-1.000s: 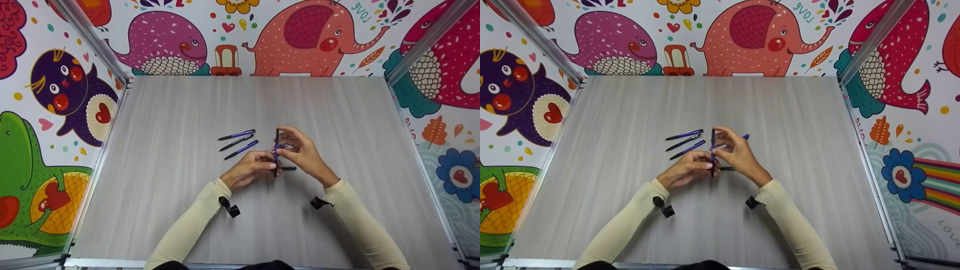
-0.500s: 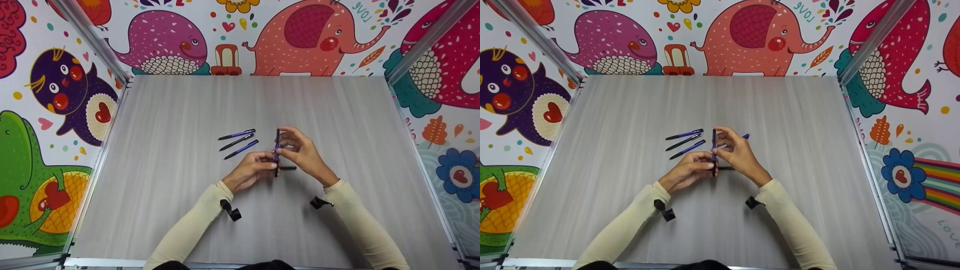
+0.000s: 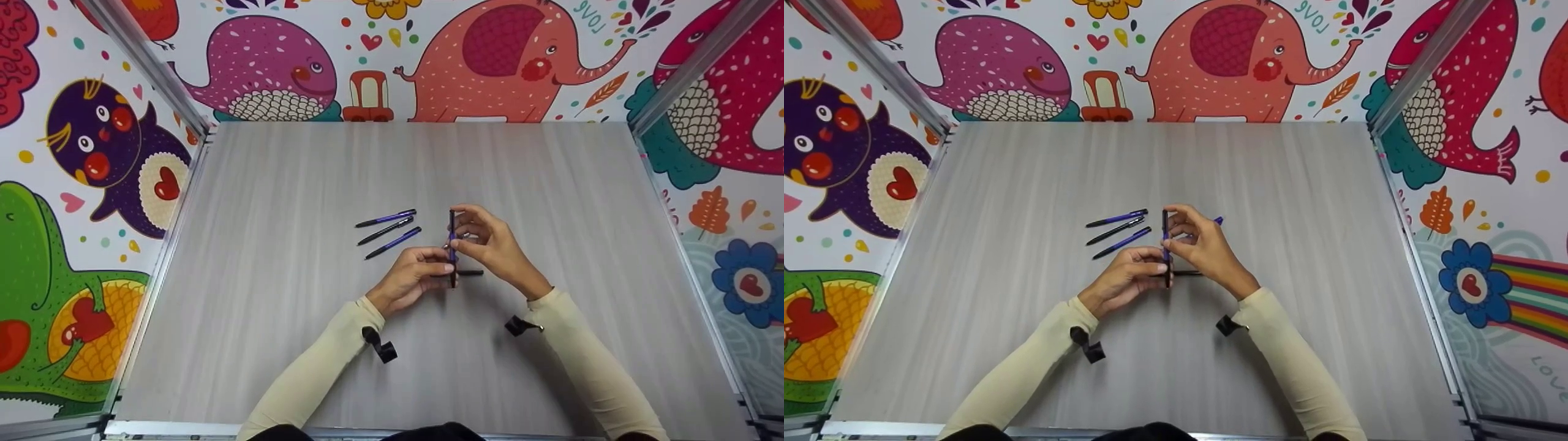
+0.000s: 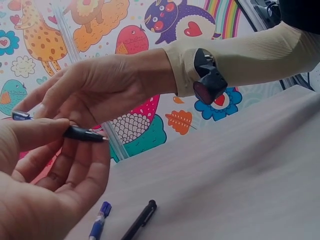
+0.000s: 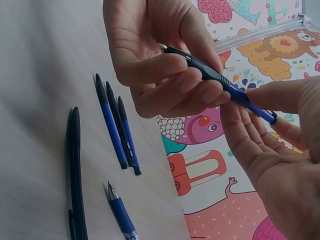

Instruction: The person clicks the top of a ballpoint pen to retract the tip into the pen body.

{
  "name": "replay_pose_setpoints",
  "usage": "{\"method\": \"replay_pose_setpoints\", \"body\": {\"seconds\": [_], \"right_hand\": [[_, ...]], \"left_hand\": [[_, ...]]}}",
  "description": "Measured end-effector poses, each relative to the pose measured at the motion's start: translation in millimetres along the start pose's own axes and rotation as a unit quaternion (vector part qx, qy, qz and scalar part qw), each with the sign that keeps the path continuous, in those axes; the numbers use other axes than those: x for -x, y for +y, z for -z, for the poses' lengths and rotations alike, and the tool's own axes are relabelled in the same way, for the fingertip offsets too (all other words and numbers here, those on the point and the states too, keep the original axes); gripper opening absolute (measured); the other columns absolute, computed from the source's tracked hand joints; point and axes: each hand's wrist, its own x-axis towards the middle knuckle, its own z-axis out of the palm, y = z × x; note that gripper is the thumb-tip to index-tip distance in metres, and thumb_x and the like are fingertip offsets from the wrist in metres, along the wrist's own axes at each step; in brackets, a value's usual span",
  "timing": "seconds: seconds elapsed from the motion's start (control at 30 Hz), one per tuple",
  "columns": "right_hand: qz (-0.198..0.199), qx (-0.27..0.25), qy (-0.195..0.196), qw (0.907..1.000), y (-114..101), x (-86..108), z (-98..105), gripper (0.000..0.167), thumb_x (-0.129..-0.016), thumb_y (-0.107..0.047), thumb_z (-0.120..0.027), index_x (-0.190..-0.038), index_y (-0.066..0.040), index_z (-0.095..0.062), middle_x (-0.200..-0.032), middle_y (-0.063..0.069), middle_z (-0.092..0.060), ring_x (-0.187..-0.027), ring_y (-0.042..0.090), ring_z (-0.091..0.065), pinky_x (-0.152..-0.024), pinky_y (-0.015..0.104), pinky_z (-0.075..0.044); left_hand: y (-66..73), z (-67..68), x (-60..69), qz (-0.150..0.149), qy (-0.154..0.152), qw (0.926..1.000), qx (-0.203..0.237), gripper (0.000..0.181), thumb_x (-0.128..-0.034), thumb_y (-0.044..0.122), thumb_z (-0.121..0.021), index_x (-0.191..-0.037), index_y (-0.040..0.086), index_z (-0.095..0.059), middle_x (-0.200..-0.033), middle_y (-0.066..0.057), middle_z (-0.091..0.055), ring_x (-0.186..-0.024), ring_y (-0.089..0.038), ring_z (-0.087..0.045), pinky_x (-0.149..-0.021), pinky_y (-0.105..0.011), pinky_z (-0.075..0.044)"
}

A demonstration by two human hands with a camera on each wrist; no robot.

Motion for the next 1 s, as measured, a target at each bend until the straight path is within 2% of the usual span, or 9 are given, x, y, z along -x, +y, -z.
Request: {"method": "replay_pose_setpoints", "body": {"seconds": [0.1, 0.3, 0.7, 1.0], "right_hand": [[-0.004, 0.001, 0.001, 1.0, 0.3, 0.0, 0.4, 0.056, -0.098, 0.005, -0.079, -0.15, -0.004, -0.06, -0.12, 0.017, -0.069, -0.107, 0.029, -0.075, -0.086, 0.031, -0.064], [-0.013, -0.005, 0.004, 0.9999, 1.6, 0.4, 0.9, 0.059, -0.097, 0.004, -0.08, -0.151, -0.006, -0.06, -0.122, 0.018, -0.068, -0.107, 0.029, -0.075, -0.085, 0.031, -0.064], [-0.007, 0.0, 0.002, 1.0, 3.5, 1.4, 0.7, 0.059, -0.098, 0.006, -0.079, -0.152, -0.005, -0.058, -0.122, 0.018, -0.068, -0.106, 0.028, -0.075, -0.085, 0.03, -0.064], [-0.002, 0.002, 0.001, 1.0, 5.1, 2.9, 1.4, 0.066, -0.098, 0.004, -0.08, -0.158, -0.005, -0.053, -0.123, 0.018, -0.068, -0.106, 0.025, -0.075, -0.083, 0.029, -0.064]], "left_hand": [[0.7, -0.7, -0.1, 0.001, 0.006, 1.0, -0.001, 0.018, -0.098, -0.011, -0.07, -0.108, 0.002, -0.077, -0.101, -0.009, -0.075, -0.088, -0.024, -0.077, -0.083, -0.04, -0.066], [-0.4, -0.5, -0.9, 0.007, 0.012, 0.9999, -0.002, 0.017, -0.0984, -0.009, -0.07, -0.109, 0.002, -0.076, -0.102, -0.008, -0.074, -0.089, -0.025, -0.077, -0.082, -0.039, -0.066], [-2.4, 0.0, -1.6, 0.009, 0.014, 0.9998, -0.004, 0.017, -0.0984, -0.009, -0.07, -0.11, 0.002, -0.076, -0.102, -0.008, -0.074, -0.089, -0.026, -0.077, -0.082, -0.039, -0.066], [-3.2, -0.9, -2.8, 0.013, 0.021, 0.9996, -0.015, 0.017, -0.0976, -0.008, -0.071, -0.111, 0.0, -0.076, -0.103, -0.008, -0.073, -0.088, -0.023, -0.077, -0.084, -0.04, -0.066]]}}
